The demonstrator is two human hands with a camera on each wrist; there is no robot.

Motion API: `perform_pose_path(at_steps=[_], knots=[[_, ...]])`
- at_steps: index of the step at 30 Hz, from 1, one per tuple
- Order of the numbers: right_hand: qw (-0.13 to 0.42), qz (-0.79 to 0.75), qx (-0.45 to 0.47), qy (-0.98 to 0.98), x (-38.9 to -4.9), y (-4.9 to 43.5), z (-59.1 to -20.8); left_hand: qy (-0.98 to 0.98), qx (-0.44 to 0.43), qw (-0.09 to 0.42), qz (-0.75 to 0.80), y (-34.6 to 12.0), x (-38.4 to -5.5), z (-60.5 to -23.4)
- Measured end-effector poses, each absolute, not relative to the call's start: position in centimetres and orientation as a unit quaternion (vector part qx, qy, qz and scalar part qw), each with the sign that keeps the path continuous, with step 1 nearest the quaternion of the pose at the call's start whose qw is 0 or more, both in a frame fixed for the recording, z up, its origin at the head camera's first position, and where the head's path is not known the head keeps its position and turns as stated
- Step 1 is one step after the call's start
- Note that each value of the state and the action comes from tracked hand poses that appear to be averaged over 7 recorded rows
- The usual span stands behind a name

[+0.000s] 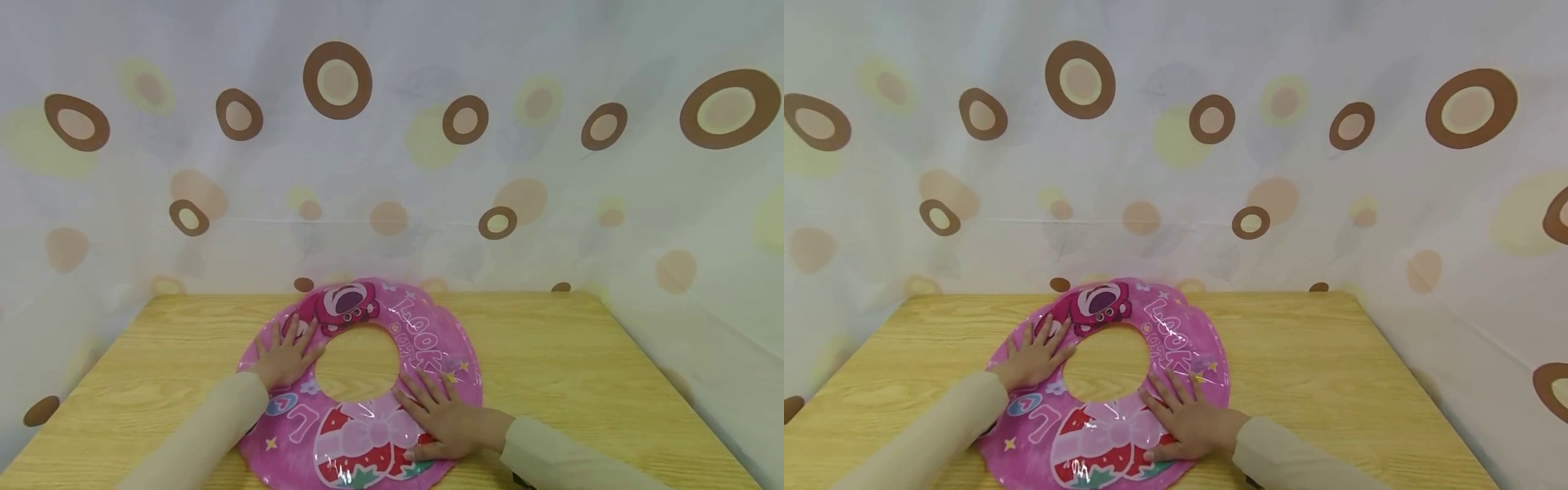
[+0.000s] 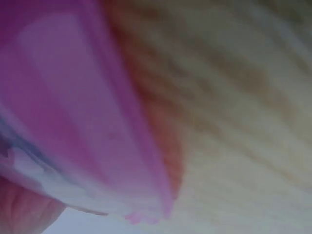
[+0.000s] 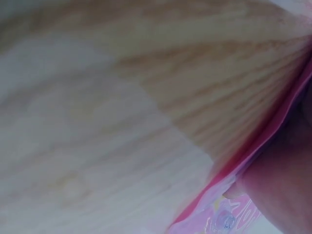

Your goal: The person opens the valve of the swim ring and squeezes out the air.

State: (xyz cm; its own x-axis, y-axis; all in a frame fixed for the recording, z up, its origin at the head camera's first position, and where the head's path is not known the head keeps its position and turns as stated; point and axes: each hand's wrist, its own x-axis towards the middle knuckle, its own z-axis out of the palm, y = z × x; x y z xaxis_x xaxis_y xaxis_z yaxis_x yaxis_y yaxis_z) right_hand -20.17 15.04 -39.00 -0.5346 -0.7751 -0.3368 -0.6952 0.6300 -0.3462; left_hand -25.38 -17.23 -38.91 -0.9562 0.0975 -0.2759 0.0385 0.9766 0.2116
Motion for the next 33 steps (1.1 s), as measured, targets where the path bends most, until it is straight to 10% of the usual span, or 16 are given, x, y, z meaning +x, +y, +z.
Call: perform_pose_path(at_steps=[16, 33], knots=[[0.216, -0.083, -0.433, 0.871, -19.8, 15.5, -38.9, 0.992, 0.057, 0.088, 0.064, -16.2, -28.6, -39.4], [0.225, -0.099, -0.441, 0.863, -20.0, 15.5, -38.7, 0.981, 0.024, 0.167, 0.09, -15.1, -29.4, -39.0]])
